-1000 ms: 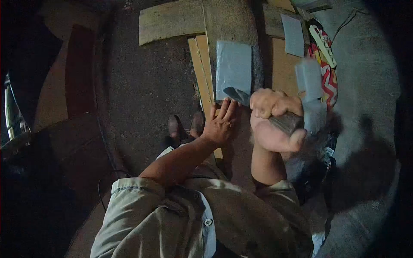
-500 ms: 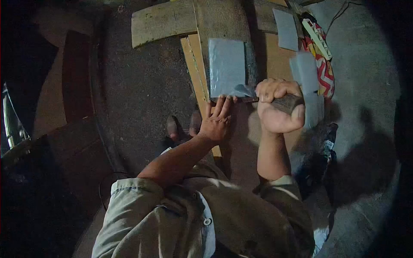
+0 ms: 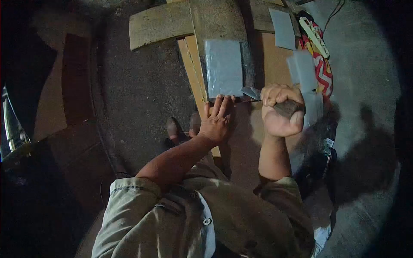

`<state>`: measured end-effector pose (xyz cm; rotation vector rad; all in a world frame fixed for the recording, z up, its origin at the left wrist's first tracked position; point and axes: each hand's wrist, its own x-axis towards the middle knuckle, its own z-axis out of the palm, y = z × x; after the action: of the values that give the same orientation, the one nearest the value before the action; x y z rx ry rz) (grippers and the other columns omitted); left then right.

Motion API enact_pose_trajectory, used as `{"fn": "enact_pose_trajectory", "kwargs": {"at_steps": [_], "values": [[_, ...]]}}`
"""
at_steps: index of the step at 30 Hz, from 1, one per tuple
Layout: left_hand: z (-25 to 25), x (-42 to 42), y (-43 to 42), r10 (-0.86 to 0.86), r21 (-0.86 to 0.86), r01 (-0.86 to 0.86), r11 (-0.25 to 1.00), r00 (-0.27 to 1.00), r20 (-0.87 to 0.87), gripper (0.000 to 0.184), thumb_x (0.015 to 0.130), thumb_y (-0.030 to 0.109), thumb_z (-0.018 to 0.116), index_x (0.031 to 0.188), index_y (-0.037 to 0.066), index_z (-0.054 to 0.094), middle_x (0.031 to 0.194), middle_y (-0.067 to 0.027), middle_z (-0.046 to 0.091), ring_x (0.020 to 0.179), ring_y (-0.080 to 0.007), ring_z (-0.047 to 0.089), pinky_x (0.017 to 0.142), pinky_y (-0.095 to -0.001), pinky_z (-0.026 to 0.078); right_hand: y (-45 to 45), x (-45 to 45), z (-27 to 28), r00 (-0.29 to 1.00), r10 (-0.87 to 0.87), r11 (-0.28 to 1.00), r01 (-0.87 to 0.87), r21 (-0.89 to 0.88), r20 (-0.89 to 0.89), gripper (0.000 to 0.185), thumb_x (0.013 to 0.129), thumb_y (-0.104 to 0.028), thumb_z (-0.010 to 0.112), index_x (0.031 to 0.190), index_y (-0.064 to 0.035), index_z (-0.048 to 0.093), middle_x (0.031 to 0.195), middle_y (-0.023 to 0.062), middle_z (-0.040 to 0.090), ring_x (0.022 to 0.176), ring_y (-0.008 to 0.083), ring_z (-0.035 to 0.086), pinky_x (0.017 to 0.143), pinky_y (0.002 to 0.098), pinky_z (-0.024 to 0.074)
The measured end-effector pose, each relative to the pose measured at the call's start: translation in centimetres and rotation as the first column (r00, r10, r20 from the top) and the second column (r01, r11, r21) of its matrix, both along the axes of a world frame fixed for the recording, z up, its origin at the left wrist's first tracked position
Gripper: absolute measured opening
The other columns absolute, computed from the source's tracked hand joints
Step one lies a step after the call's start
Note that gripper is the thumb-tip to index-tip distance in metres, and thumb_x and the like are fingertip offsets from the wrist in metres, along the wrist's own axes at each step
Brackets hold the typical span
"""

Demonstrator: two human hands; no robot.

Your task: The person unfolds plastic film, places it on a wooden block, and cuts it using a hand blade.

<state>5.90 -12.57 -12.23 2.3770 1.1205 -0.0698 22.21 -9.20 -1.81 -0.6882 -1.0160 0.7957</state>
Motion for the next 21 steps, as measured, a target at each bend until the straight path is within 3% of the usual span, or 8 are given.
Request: {"fn": "enact_pose_trajectory", "kwargs": {"at_steps": [2,4,6,7,10,11,16,21], "values": [[-0.6,0.1,0.0,0.021,0.058,-0.022,0.998,1.0,0.018,0.058,0.092,0.032,0.047,0.142,0.006,0.032,0.151,-0.0167,0.014,0.14,-0.0364,0.011,0.109,-0.0574,0.01,-0.2,-0.4,0.6,0.997,0.055,0.989,-0.047,0.14,-0.053,0.055,0.085,-0.056,0.049,0.082,-0.0005,0.047,0.066,0.0112,0.049,0.06,0.0205,0.046,0.057,0.0332,0.0388],[0.6,0.0,0.0,0.033,0.102,-0.036,0.994,0.999,0.03,0.06,0.091,0.032,0.048,0.142,0.005,0.031,0.15,-0.0172,0.016,0.14,-0.0367,0.013,0.109,-0.0578,0.011,-0.5,-0.1,1.3,0.998,0.034,0.992,-0.026,0.126,-0.061,0.055,0.086,-0.056,0.048,0.083,-0.0014,0.047,0.068,0.0116,0.049,0.06,0.0212,0.046,0.058,0.0339,0.0393],[2.2,0.2,0.5,0.123,-0.053,-0.115,0.992,0.978,0.17,0.058,0.091,0.029,0.051,0.143,0.012,0.032,0.149,-0.018,0.018,0.139,-0.037,0.015,0.108,-0.06,0.013,-0.8,0.0,1.6,0.996,-0.005,0.989,0.017,0.149,-0.084,0.054,0.087,-0.056,0.046,0.085,-0.0025,0.046,0.068,0.0118,0.049,0.061,0.0217,0.047,0.058,0.035,0.0395],[2.5,-0.1,1.0,0.123,-0.05,-0.116,0.992,0.977,0.173,0.058,0.091,0.029,0.051,0.143,0.012,0.032,0.149,-0.018,0.018,0.139,-0.037,0.015,0.108,-0.06,0.013,-1.0,-0.1,1.7,0.992,-0.02,0.99,0.037,0.134,-0.124,0.054,0.087,-0.057,0.044,0.087,-0.003,0.046,0.068,0.011,0.049,0.06,0.0214,0.047,0.057,0.0357,0.0395],[3.3,-2.4,4.3,0.098,0.14,-0.129,0.982,0.972,0.212,0.061,0.085,0.022,0.061,0.14,0.03,0.037,0.147,-0.0198,0.022,0.137,-0.0407,0.019,0.106,-0.0617,0.018,-1.6,0.1,1.9,0.998,-0.02,0.989,0.03,0.145,-0.067,0.055,0.087,-0.059,0.044,0.087,-0.0036,0.045,0.069,0.0102,0.05,0.061,0.021,0.047,0.058,0.0359,0.0395],[3.5,-2.7,6.1,0.135,0.171,-0.188,0.967,0.951,0.278,0.067,0.082,0.021,0.065,0.141,0.031,0.036,0.148,-0.0186,0.021,0.137,-0.0429,0.019,0.107,-0.0617,0.017,-1.8,-0.3,2.0,0.995,0.014,0.989,0.001,0.148,-0.1,0.055,0.087,-0.059,0.044,0.087,-0.004,0.045,0.071,0.0098,0.051,0.063,0.0205,0.048,0.059,0.0352,0.0394],[1.8,-4.8,13.0,0.088,0.29,-0.137,0.947,0.98,0.177,0.068,0.082,0.044,0.065,0.141,0.042,0.032,0.152,-0.0188,0.01,0.139,-0.0438,0.01,0.109,-0.0611,0.014,-2.1,-2.3,1.1,0.985,0.095,0.992,-0.08,0.101,-0.146,0.053,0.085,-0.057,0.048,0.087,-0.0046,0.047,0.073,0.0087,0.05,0.063,0.0197,0.048,0.059,0.034,0.0391],[0.6,-5.3,13.7,0.133,0.143,-0.146,0.979,0.986,0.099,0.075,0.074,0.062,0.064,0.14,0.045,0.032,0.153,-0.0185,0.005,0.139,-0.0446,0.008,0.11,-0.06,0.015,-1.5,-4.7,1.0,0.975,0.146,0.988,-0.137,0.067,-0.165,0.053,0.085,-0.057,0.049,0.085,-0.0039,0.047,0.07,0.01,0.049,0.065,0.0208,0.047,0.062,0.0351,0.0391]]}}
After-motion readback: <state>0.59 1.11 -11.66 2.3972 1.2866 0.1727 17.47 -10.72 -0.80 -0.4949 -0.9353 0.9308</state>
